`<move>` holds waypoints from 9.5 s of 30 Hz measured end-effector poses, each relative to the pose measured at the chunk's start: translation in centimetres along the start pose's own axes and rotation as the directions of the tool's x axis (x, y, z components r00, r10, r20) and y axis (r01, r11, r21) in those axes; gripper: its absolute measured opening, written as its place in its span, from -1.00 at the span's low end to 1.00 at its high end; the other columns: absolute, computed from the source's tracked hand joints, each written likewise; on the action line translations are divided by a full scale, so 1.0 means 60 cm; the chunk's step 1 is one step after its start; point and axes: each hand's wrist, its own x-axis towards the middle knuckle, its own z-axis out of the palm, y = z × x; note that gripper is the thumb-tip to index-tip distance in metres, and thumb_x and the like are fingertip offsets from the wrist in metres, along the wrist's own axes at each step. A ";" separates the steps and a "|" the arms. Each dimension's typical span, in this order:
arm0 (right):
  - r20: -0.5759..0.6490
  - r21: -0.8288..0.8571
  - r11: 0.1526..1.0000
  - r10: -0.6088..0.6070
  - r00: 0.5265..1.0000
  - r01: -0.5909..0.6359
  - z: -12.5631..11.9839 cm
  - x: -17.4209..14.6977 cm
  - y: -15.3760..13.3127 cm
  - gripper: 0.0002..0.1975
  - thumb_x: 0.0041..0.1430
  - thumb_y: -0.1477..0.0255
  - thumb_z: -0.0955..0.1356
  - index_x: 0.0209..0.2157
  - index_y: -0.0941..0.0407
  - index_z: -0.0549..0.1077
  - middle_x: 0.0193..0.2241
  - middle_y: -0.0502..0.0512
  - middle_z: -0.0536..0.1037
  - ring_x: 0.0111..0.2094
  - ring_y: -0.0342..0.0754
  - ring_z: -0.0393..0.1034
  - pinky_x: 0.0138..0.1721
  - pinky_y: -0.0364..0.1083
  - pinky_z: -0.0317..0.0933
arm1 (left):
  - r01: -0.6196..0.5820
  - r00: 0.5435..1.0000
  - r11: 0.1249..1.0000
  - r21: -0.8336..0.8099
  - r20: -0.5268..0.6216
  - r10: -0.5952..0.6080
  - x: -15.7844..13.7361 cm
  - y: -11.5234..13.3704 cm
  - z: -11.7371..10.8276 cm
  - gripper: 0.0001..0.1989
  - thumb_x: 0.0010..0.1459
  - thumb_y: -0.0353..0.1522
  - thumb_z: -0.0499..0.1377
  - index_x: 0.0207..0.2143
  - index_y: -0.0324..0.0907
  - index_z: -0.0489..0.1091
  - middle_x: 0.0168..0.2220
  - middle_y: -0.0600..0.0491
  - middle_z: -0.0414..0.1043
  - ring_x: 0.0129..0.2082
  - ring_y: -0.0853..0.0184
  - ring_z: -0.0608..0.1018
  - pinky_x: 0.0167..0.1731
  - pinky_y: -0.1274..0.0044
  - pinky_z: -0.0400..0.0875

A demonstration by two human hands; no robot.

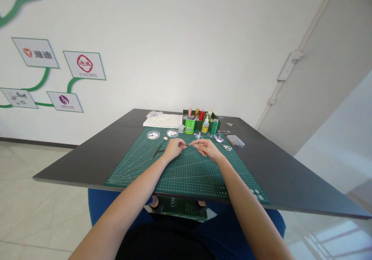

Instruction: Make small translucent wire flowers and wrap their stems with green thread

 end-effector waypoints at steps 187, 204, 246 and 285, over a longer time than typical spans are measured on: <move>0.132 0.343 0.933 0.065 0.989 -0.107 -0.006 -0.006 -0.002 -0.60 0.09 0.27 0.47 -0.08 0.19 0.51 -0.76 -0.21 0.16 -0.69 -0.25 -0.13 -0.60 -0.17 -0.25 | 0.059 0.997 0.991 -0.121 0.059 -0.052 0.009 -0.011 -0.011 -0.90 0.08 -0.44 0.31 -0.31 -0.21 0.61 -0.42 0.06 0.58 -0.67 0.48 0.42 -0.53 0.58 0.36; 0.071 0.345 0.929 0.114 0.991 -0.131 -0.013 -0.004 0.001 -0.51 0.11 0.31 0.46 0.05 0.25 0.47 -0.82 -0.28 0.08 -0.76 -0.29 -0.22 -0.69 -0.21 -0.31 | -0.118 0.964 0.990 -0.080 0.229 0.134 -0.004 0.015 -0.013 -0.88 0.08 -0.51 0.29 -0.35 -0.18 0.62 -0.39 0.05 0.55 -0.57 0.45 0.42 -0.45 0.58 0.30; -0.102 0.187 0.956 0.250 0.963 -0.228 -0.017 0.011 0.032 -0.45 0.00 0.31 0.41 0.02 0.30 0.51 -0.82 -0.28 0.04 -0.75 -0.27 -0.21 -0.67 -0.18 -0.32 | -0.013 0.956 0.934 -0.356 0.269 0.116 -0.005 0.029 -0.015 -0.79 0.01 -0.30 0.38 -0.39 -0.28 0.53 -0.59 0.10 0.44 -0.63 0.44 0.45 -0.50 0.58 0.33; 0.077 0.139 0.956 0.249 0.965 -0.258 -0.018 0.007 0.045 -0.47 0.09 0.28 0.43 0.05 0.28 0.48 -0.79 -0.28 0.10 -0.76 -0.27 -0.11 -0.68 -0.21 -0.18 | -0.069 0.993 0.924 -0.377 0.067 0.101 0.011 0.009 -0.016 -0.79 0.10 -0.32 0.31 -0.25 -0.27 0.58 -0.38 0.03 0.52 -0.61 0.48 0.42 -0.52 0.58 0.31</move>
